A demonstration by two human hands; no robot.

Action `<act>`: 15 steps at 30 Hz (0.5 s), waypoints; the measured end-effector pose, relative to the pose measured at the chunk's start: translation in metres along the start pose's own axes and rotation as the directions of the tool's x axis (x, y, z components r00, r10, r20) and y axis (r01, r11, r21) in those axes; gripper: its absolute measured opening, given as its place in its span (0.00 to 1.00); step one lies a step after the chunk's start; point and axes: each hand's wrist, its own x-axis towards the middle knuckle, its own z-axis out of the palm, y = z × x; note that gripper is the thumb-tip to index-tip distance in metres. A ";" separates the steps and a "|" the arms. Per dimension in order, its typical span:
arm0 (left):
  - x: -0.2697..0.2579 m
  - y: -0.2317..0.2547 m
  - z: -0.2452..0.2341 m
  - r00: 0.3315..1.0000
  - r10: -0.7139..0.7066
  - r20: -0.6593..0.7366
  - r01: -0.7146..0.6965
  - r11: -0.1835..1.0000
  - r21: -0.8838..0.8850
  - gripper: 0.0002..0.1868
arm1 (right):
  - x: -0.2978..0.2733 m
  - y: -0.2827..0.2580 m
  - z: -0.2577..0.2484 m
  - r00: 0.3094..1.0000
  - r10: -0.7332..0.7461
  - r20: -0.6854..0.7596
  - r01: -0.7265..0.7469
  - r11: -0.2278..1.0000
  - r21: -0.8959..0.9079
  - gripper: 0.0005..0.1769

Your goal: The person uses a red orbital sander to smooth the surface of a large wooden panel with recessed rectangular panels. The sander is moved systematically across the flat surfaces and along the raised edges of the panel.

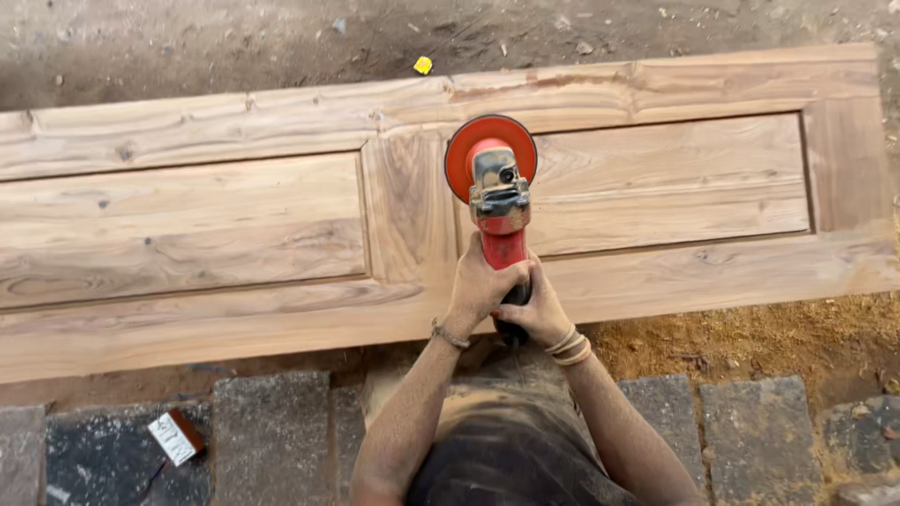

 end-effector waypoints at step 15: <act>-0.058 -0.018 0.107 0.972 0.236 -0.010 -0.236 0.972 -0.006 0.49 | -0.039 -0.007 -0.095 0.987 -0.145 -0.069 0.143 0.989 -0.035 0.31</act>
